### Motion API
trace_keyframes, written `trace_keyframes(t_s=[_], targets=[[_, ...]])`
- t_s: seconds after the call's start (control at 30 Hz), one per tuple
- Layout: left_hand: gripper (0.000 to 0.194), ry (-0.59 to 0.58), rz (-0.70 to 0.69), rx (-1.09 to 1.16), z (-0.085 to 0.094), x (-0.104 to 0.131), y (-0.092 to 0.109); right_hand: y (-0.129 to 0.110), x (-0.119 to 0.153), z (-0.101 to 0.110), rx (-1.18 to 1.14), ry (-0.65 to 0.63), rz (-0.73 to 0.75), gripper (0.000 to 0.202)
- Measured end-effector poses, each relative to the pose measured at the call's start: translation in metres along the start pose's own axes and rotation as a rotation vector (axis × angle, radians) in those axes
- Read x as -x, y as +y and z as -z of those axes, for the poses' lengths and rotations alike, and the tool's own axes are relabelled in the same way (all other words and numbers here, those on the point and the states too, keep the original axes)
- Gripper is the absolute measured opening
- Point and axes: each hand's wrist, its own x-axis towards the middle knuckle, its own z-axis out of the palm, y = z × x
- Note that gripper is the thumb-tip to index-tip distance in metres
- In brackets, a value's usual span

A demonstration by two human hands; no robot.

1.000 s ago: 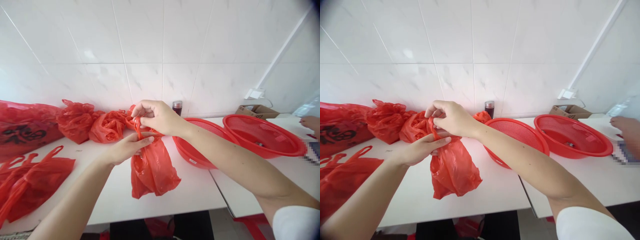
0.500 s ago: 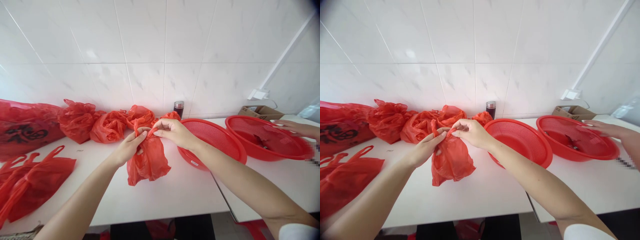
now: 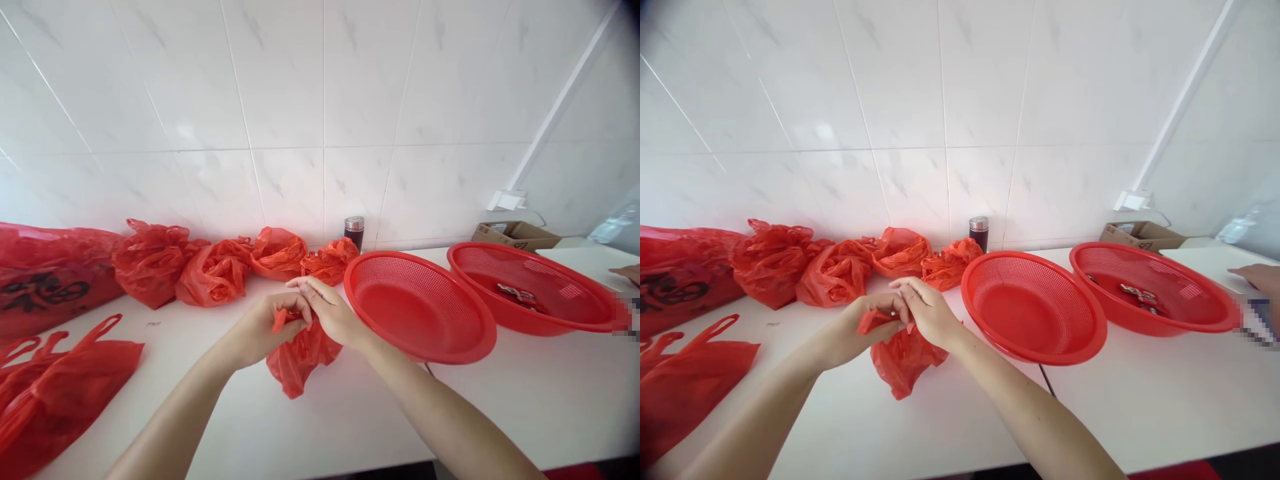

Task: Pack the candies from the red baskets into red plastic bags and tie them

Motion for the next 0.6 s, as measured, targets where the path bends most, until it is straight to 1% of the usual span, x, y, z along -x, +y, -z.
trace_keyframes(t_s=[0.07,0.1,0.2,0.27,0.3,0.33,0.4,0.47,0.5,0.53,0.6], targets=[[0.014,0.069,-0.003,-0.049,-0.006,0.000,-0.008,0.013,0.000,-0.006,-0.072,-0.023,-0.058,0.028],[0.018,0.127,-0.019,-0.096,-0.009,-0.001,-0.013,0.018,0.001,-0.009,-0.132,-0.026,-0.076,0.027],[0.029,0.365,-0.126,-0.298,-0.019,-0.001,-0.029,0.027,0.006,-0.016,-0.374,-0.038,-0.153,0.023],[0.027,0.510,-0.213,-0.389,-0.027,0.001,-0.036,0.030,0.010,-0.019,-0.522,-0.060,-0.202,0.017],[0.025,0.561,-0.244,-0.409,-0.031,0.003,-0.039,0.030,0.011,-0.019,-0.576,-0.083,-0.224,0.014],[0.023,0.592,-0.265,-0.415,-0.034,0.005,-0.041,0.031,0.013,-0.018,-0.615,-0.112,-0.250,0.013],[0.021,0.593,-0.268,-0.397,-0.039,0.012,-0.045,0.033,0.016,-0.017,-0.643,-0.166,-0.311,0.014],[0.022,0.568,-0.240,-0.352,-0.041,0.022,-0.050,0.033,0.019,-0.015,-0.568,-0.214,-0.339,0.015],[0.021,0.557,-0.221,-0.327,-0.042,0.027,-0.052,0.032,0.021,-0.013,-0.481,-0.236,-0.320,0.014],[0.021,0.547,-0.199,-0.309,-0.041,0.032,-0.054,0.031,0.021,-0.012,-0.354,-0.249,-0.272,0.013],[0.023,0.540,-0.158,-0.291,-0.040,0.040,-0.057,0.028,0.022,-0.008,-0.005,-0.231,-0.096,0.009]])
